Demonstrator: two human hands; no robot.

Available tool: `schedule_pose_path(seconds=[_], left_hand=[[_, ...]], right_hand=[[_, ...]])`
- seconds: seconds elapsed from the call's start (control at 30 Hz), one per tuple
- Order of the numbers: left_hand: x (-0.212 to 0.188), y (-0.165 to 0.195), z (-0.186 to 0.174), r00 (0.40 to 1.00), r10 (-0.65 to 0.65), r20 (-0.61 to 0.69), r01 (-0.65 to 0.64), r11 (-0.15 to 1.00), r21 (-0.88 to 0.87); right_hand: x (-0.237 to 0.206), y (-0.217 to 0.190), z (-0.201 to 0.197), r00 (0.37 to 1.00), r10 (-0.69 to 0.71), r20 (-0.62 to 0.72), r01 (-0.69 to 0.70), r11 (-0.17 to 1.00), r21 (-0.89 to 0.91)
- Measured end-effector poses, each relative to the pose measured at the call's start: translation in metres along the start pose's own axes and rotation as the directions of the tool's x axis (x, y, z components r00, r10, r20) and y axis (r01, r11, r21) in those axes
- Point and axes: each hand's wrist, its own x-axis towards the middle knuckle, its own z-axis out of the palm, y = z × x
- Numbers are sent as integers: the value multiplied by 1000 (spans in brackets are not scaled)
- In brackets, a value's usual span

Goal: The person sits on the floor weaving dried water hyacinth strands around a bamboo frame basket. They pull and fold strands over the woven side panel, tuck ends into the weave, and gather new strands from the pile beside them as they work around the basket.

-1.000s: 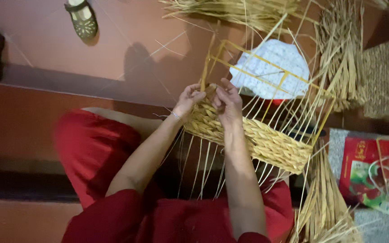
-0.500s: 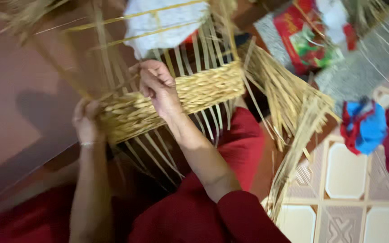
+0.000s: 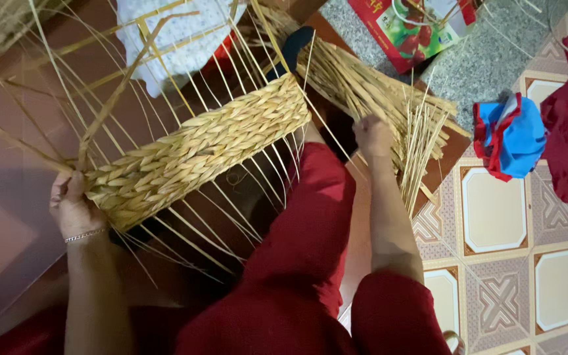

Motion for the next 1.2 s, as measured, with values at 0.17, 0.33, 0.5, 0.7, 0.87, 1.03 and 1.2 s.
schedule_pose_path(seconds=[0.17,0.33,0.5,0.7,0.87,1.03,1.2], left_hand=[[9,-2,-2,999,-22,-32,23,999,31],[20,-4,-10,995,-41,92,41,999,8],[28,-8,-13,991,-49,121,45,998,34],[37,-11,-4,997,-53,63,55,998,-22],[36,-5,13,995,-99,15,100,993,-68],[42,2,21,993,-117,-30,116,992,-48],[59,3,15,992,-118,45,125,968,-216]], right_hand=[[7,12,32,991,116,71,-90,951,-297],[27,10,33,988,146,-43,-151,931,-332],[58,36,-2,945,304,-122,-310,950,-37],[66,105,-83,917,122,379,-378,-34,925],[59,133,-125,985,-89,150,-133,-939,316],[75,3,-106,970,-136,200,-195,-930,312],[24,-242,-35,867,-438,238,-470,-559,684]])
